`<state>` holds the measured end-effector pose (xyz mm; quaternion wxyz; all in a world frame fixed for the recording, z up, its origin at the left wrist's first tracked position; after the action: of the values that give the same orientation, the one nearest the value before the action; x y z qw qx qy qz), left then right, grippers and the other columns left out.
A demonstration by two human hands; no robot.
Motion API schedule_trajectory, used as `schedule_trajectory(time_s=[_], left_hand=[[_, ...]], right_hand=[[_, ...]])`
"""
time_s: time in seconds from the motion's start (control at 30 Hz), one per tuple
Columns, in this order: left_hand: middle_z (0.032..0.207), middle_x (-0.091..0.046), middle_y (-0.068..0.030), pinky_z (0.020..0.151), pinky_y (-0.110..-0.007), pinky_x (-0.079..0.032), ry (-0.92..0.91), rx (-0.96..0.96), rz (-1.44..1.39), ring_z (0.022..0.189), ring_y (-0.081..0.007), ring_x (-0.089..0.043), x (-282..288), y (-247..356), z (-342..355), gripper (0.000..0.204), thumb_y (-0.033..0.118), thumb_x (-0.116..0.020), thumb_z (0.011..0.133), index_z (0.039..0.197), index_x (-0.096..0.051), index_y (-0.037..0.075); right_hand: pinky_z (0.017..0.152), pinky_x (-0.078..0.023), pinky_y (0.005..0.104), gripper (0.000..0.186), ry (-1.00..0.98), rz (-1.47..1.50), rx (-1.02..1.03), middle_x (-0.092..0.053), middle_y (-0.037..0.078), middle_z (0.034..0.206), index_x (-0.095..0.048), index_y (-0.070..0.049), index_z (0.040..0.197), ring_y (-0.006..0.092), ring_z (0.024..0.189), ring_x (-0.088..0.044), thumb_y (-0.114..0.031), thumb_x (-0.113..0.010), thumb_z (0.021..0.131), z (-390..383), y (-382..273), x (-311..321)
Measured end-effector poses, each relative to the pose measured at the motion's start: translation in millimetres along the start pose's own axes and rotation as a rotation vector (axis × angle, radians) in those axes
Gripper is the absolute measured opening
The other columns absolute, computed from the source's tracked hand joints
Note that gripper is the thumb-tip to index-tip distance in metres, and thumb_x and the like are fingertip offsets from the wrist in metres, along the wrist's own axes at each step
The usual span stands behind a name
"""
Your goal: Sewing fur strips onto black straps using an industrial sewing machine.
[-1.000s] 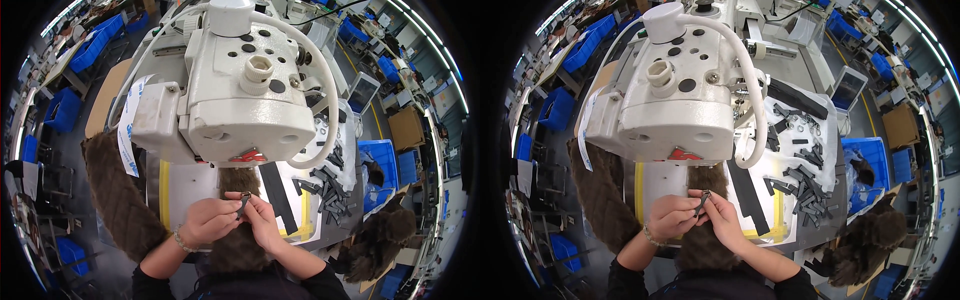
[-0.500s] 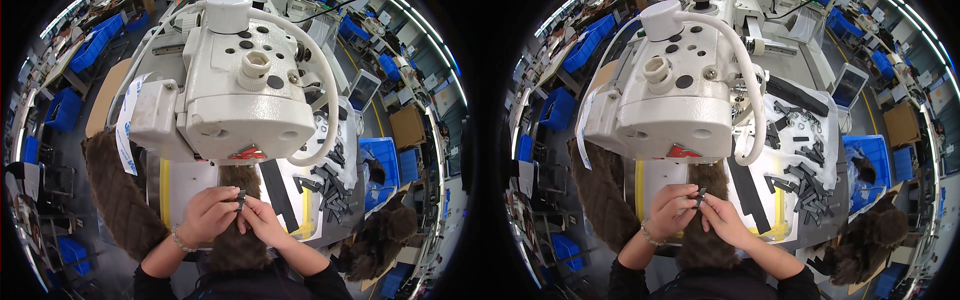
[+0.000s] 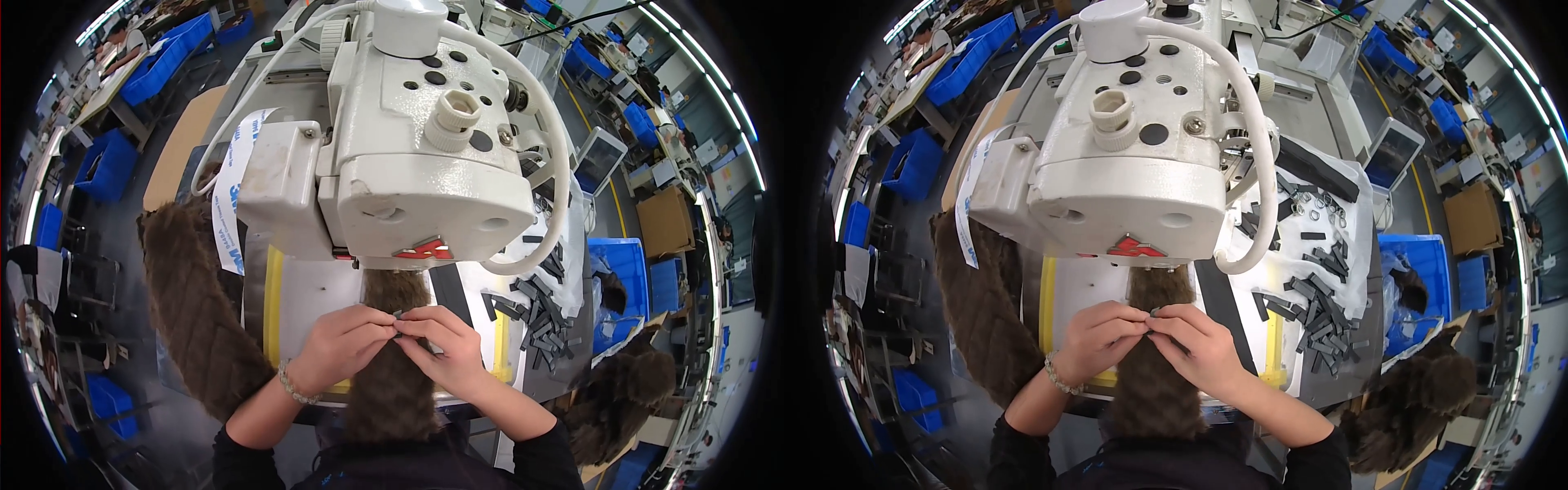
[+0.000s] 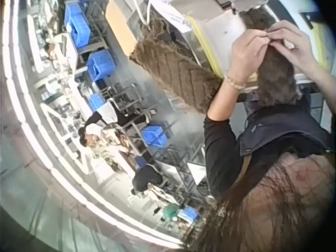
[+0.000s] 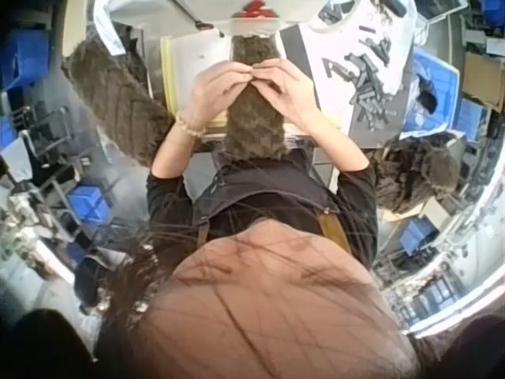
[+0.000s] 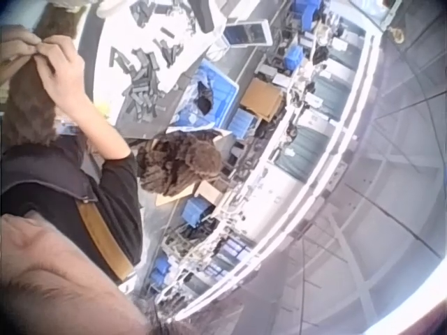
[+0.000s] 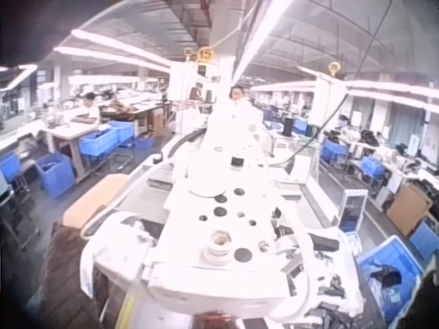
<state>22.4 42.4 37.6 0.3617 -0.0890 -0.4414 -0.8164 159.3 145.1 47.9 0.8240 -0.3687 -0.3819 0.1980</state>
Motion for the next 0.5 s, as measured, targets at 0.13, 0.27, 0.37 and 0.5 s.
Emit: schedule_trajectory(time_s=[0.13,0.27,0.37,0.5], left_hand=[[0.09,-0.068,-0.0085,0.063,-0.031,-0.057,0.023,-0.002,-0.024,0.075,-0.0233,-0.068,-1,-6,-2,0.016,-0.002,-0.075,0.074,0.085,-0.064,0.003],[0.089,-0.068,-0.0088,0.062,-0.031,-0.057,0.031,-0.047,0.025,0.073,-0.0229,-0.067,-1,-7,-2,0.015,-0.002,-0.075,0.074,0.083,-0.064,0.003],[0.088,-0.067,-0.0094,0.06,-0.031,-0.057,0.064,-0.133,0.07,0.072,-0.0227,-0.067,0,-5,-2,0.014,-0.002,-0.075,0.073,0.082,-0.064,0.002],[0.087,-0.068,-0.0104,0.061,-0.031,-0.057,0.09,-0.155,0.058,0.073,-0.0233,-0.068,1,-4,-3,0.013,-0.003,-0.075,0.072,0.08,-0.065,0.001]], right_hand=[[0.069,-0.056,0.0282,0.021,-0.1,0.03,-0.038,-0.069,0.009,0.094,-0.07,-0.003,0.092,0.0203,0.081,-0.069,0.004,-0.076,0.073,10,11,1],[0.069,-0.056,0.0293,0.019,-0.127,0.089,-0.059,-0.07,0.009,0.092,-0.069,-0.003,0.09,0.021,0.08,-0.069,0.004,-0.075,0.073,13,15,3],[0.069,-0.056,0.0286,0.019,-0.134,0.003,0.108,-0.07,0.01,0.093,-0.069,-0.002,0.09,0.0206,0.081,-0.07,0.004,-0.075,0.073,14,15,5],[0.069,-0.057,0.0275,0.019,-0.15,0.038,0.16,-0.07,0.01,0.094,-0.069,-0.002,0.089,0.0204,0.082,-0.07,0.005,-0.075,0.073,14,18,1]])
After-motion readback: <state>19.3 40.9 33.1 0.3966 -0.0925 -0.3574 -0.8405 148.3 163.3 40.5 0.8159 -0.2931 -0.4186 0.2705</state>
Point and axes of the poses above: each hand's wrist, its own z-axis towards the middle knuckle, its own x-axis out of the back of the hand, y = z × x, the point moved 3 cm from there along z, towards the middle knuckle
